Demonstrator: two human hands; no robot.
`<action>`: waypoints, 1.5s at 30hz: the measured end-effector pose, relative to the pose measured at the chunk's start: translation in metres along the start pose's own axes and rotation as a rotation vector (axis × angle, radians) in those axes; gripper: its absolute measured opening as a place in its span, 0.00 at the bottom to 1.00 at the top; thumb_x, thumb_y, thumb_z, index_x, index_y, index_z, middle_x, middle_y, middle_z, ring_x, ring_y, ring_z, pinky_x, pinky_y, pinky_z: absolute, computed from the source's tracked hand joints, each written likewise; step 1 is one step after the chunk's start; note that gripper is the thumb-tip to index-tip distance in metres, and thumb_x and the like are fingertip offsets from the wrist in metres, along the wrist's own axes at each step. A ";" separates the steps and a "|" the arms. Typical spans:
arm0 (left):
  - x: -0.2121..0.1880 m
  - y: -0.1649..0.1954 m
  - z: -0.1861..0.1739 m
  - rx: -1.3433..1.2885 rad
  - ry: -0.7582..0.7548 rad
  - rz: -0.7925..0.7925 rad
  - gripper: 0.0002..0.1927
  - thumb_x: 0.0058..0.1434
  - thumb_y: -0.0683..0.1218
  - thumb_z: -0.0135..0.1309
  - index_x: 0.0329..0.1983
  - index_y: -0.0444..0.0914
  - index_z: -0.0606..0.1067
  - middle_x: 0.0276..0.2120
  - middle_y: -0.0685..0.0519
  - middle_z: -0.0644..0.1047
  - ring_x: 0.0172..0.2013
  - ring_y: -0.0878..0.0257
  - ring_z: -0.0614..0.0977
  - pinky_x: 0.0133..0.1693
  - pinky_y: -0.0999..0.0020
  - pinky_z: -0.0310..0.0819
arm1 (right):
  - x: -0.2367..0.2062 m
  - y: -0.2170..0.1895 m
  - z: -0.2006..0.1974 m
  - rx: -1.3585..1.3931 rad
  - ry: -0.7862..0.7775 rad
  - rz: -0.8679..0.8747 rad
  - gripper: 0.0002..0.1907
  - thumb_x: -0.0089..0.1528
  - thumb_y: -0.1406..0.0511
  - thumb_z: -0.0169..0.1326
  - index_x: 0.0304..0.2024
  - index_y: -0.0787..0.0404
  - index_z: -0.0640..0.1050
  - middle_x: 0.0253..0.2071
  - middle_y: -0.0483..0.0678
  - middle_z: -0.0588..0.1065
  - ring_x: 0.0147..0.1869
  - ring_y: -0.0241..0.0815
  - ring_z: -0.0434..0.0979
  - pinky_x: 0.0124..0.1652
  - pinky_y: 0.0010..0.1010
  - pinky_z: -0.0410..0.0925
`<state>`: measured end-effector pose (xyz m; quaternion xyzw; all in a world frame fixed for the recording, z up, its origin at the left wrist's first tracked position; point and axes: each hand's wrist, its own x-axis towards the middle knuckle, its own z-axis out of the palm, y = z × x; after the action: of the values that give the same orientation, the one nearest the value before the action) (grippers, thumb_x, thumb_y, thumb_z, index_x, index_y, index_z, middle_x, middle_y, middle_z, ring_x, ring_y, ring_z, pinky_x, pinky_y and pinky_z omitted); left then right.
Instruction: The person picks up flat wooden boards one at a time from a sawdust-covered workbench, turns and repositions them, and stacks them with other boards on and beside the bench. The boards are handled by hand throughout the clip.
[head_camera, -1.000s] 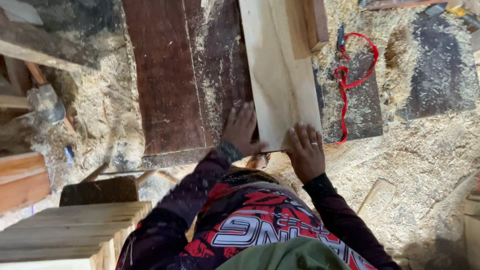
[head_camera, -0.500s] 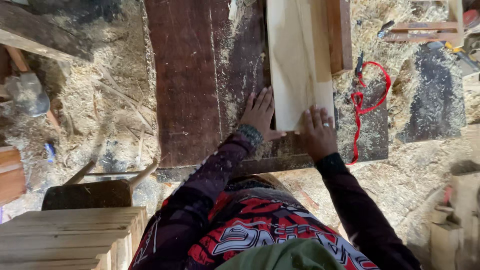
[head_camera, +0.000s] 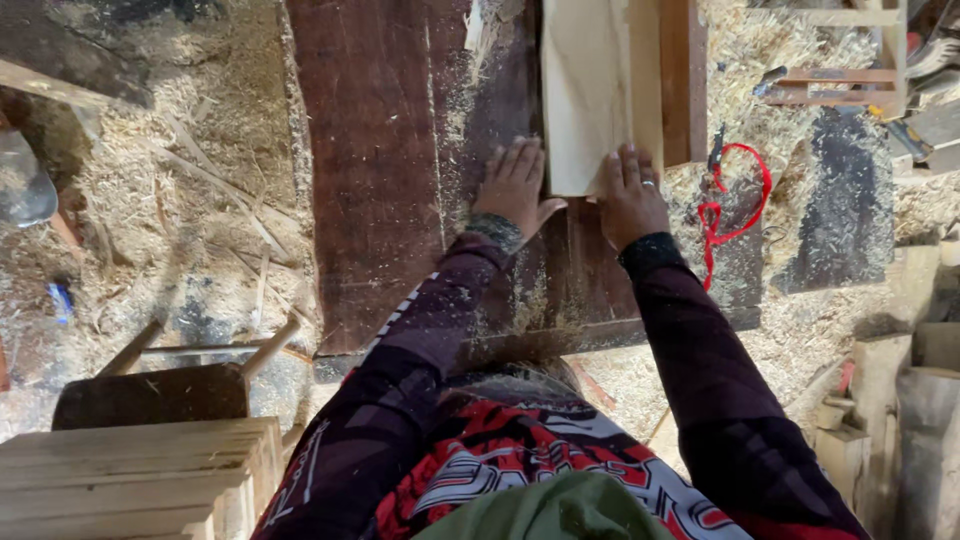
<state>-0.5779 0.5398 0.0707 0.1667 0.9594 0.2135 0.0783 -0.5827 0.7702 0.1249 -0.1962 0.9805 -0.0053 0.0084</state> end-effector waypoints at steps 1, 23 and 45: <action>0.003 -0.007 0.000 0.017 -0.029 0.008 0.51 0.68 0.74 0.33 0.77 0.30 0.49 0.76 0.39 0.48 0.75 0.46 0.46 0.71 0.49 0.31 | 0.004 0.001 0.001 -0.010 0.007 0.002 0.33 0.63 0.62 0.56 0.68 0.70 0.66 0.71 0.68 0.63 0.73 0.71 0.62 0.67 0.57 0.58; -0.067 -0.155 -0.101 0.004 0.160 -1.107 0.43 0.71 0.72 0.31 0.81 0.46 0.43 0.78 0.49 0.44 0.75 0.43 0.51 0.71 0.42 0.44 | 0.092 0.025 0.033 0.085 0.084 0.092 0.32 0.65 0.61 0.58 0.70 0.61 0.67 0.73 0.61 0.63 0.69 0.72 0.66 0.62 0.51 0.65; -0.056 -0.167 -0.107 0.003 0.238 -1.257 0.39 0.73 0.70 0.32 0.78 0.44 0.49 0.73 0.44 0.59 0.67 0.41 0.65 0.64 0.42 0.58 | 0.244 0.061 0.043 0.054 -0.020 0.050 0.40 0.65 0.58 0.61 0.73 0.68 0.62 0.76 0.64 0.58 0.67 0.69 0.68 0.58 0.54 0.65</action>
<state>-0.5976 0.3365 0.0979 -0.4524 0.8766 0.1427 0.0811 -0.8307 0.7324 0.0775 -0.1712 0.9845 -0.0298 0.0235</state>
